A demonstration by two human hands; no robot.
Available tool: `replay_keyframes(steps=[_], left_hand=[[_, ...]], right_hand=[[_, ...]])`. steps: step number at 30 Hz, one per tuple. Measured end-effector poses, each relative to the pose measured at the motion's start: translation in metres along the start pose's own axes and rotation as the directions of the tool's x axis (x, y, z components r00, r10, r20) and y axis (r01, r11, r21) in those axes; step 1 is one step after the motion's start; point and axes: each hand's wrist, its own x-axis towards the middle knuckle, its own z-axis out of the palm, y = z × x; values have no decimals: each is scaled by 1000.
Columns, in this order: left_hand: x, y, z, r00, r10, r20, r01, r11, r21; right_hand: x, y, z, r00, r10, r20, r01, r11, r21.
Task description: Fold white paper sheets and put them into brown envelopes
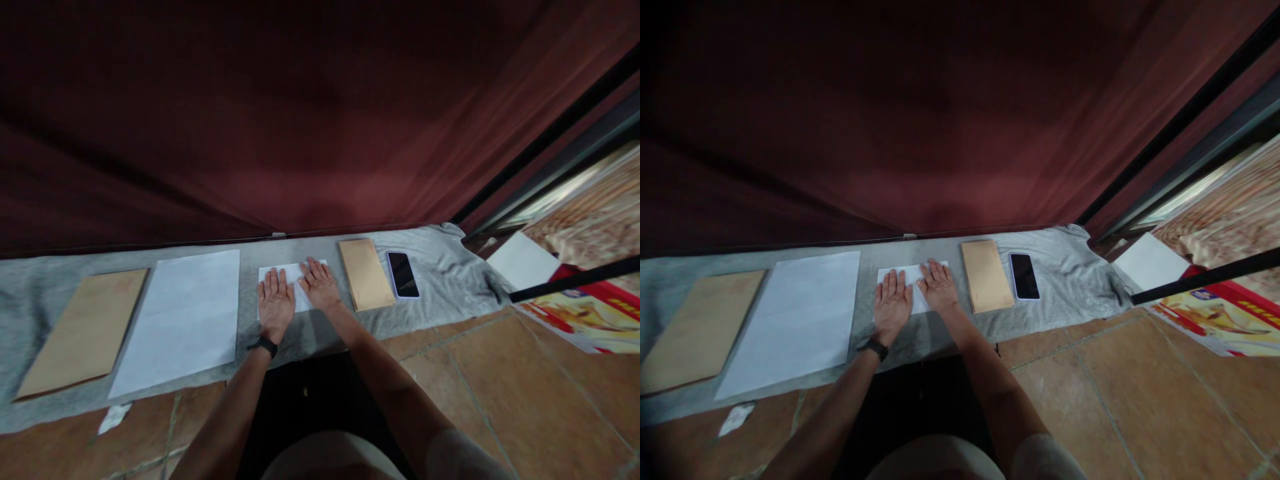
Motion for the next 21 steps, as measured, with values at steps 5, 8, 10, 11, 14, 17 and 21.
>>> replay_keyframes(steps=[5, 8, 10, 11, 14, 17, 21], left_hand=[[-5, -12, -2, 996, -68, -59, 66, 997, -39], [-8, -23, -5, 993, -93, -78, 89, 995, -51], [-10, -26, -8, 991, -110, -82, 105, 993, -57], [-12, -26, -11, 989, -120, -91, 115, 992, -57], [-17, -19, -17, 989, -87, -124, 79, 995, -61], [-26, -6, -21, 994, 96, -49, -99, 993, -68], [-39, -1, -18, 985, 155, 69, -154, 988, -28]], right_hand=[[-1, 15, -5, 998, 65, 8, -64, 997, -35], [-2, 17, -6, 996, 85, 10, -84, 996, -36], [-2, 17, -6, 996, 88, 10, -87, 996, -33], [-2, 17, -6, 996, 88, 9, -88, 996, -30], [-2, 16, -7, 996, 90, 7, -90, 996, -24], [-2, 15, -9, 996, 93, 20, -92, 995, -30], [-2, 13, -11, 995, 95, 36, -93, 995, -46]])
